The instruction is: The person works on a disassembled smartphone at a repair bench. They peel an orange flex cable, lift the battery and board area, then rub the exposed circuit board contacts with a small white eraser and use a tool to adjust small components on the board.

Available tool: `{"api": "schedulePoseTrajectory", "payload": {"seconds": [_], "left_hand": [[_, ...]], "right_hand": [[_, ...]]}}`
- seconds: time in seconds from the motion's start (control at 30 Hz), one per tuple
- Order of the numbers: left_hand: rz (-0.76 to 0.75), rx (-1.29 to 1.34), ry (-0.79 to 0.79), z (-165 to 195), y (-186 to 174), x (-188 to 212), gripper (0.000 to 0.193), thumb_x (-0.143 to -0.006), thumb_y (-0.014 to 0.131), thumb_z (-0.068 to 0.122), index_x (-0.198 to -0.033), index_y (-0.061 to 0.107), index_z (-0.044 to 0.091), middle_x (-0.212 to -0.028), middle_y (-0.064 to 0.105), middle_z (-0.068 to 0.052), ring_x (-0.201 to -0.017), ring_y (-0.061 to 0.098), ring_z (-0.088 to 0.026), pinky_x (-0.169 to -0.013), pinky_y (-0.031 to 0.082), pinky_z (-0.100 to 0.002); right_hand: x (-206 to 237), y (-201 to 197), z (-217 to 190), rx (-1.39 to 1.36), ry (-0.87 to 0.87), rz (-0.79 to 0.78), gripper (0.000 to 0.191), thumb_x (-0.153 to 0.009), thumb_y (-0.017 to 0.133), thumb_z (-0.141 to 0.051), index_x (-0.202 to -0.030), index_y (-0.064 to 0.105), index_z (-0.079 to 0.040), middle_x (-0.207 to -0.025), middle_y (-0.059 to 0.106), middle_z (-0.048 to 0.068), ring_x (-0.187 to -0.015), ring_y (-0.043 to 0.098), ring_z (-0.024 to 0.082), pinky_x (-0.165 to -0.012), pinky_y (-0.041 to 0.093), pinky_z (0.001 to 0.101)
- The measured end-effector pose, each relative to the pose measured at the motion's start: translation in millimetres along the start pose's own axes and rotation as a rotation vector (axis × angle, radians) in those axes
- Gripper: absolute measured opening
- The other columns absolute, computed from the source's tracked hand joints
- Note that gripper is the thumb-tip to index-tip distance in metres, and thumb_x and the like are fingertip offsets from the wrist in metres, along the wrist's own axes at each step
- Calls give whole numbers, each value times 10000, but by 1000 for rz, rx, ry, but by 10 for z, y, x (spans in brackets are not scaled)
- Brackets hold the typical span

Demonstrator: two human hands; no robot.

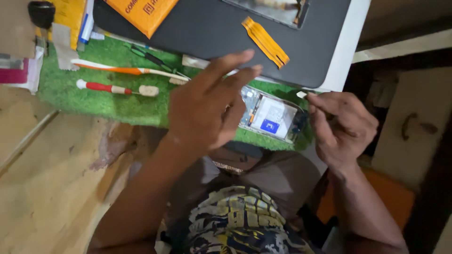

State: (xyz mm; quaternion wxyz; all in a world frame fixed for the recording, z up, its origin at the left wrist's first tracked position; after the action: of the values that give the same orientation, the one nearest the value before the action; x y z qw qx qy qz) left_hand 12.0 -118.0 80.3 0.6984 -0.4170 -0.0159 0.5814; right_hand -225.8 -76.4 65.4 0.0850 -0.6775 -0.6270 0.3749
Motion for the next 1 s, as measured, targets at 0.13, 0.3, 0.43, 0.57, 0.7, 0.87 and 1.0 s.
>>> {"api": "schedulePoseTrajectory", "payload": {"seconds": [0.13,0.3,0.43,0.57,0.7,0.87,1.0], "left_hand": [[-75,46,63,21,168,130,389,-960,777,118,-1314,615,122,-1306,627,-31,-1110,654,-252,-929,533,-388],[-163,-48,164,122,497,214,684,-849,845,421,-1349,584,34,-1381,603,-173,-1309,518,-366,-1117,383,-536],[-163,-103,179,102,599,207,782,-816,864,471,-1368,572,0,-1358,605,-173,-1310,542,-368,-1163,377,-528],[-171,-67,170,64,552,226,782,-826,894,457,-1369,566,0,-1334,607,-169,-1298,547,-363,-1172,384,-518],[-136,-53,150,98,446,228,779,-752,896,413,-1332,601,-15,-1263,609,-175,-1228,552,-378,-1076,416,-534],[-72,-98,239,233,517,62,338,-939,773,211,-1209,681,30,-1170,640,-96,-1147,605,-292,-977,461,-457],[-173,-161,301,272,823,-146,156,-945,638,131,-1051,704,38,-974,614,-87,-974,606,-286,-842,475,-425]], "right_hand": [[251,-93,259,-59,173,25,116,-1047,742,55,-1162,750,51,-1052,722,121,-901,657,115,-755,500,214],[366,-130,673,-350,360,155,155,-1066,680,66,-1203,740,26,-1101,704,58,-905,668,72,-800,544,191],[364,-17,714,-360,306,121,161,-1062,673,89,-1202,729,32,-1145,708,70,-983,668,82,-869,541,196],[375,74,647,-307,245,86,162,-1056,685,105,-1194,735,36,-1121,697,76,-984,655,87,-863,525,201],[341,101,612,-348,217,105,146,-1061,666,95,-1170,734,27,-1113,681,48,-936,651,65,-830,522,182],[316,101,596,-239,205,119,147,-1056,680,86,-1179,737,29,-1073,660,36,-854,599,46,-743,471,167],[300,118,629,-250,202,96,144,-1059,666,80,-1181,727,33,-1082,655,31,-864,604,37,-754,485,173]]}}
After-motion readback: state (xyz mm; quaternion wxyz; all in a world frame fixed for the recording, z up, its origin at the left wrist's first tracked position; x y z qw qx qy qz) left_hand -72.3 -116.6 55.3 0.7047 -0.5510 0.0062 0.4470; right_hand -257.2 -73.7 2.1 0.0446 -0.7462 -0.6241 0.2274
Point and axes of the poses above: each hand's wrist, its own x-axis away from the middle knuckle, its own y-axis out of the palm, z = x × y, the point moved 9 cm from there along -x, towards the middle knuckle
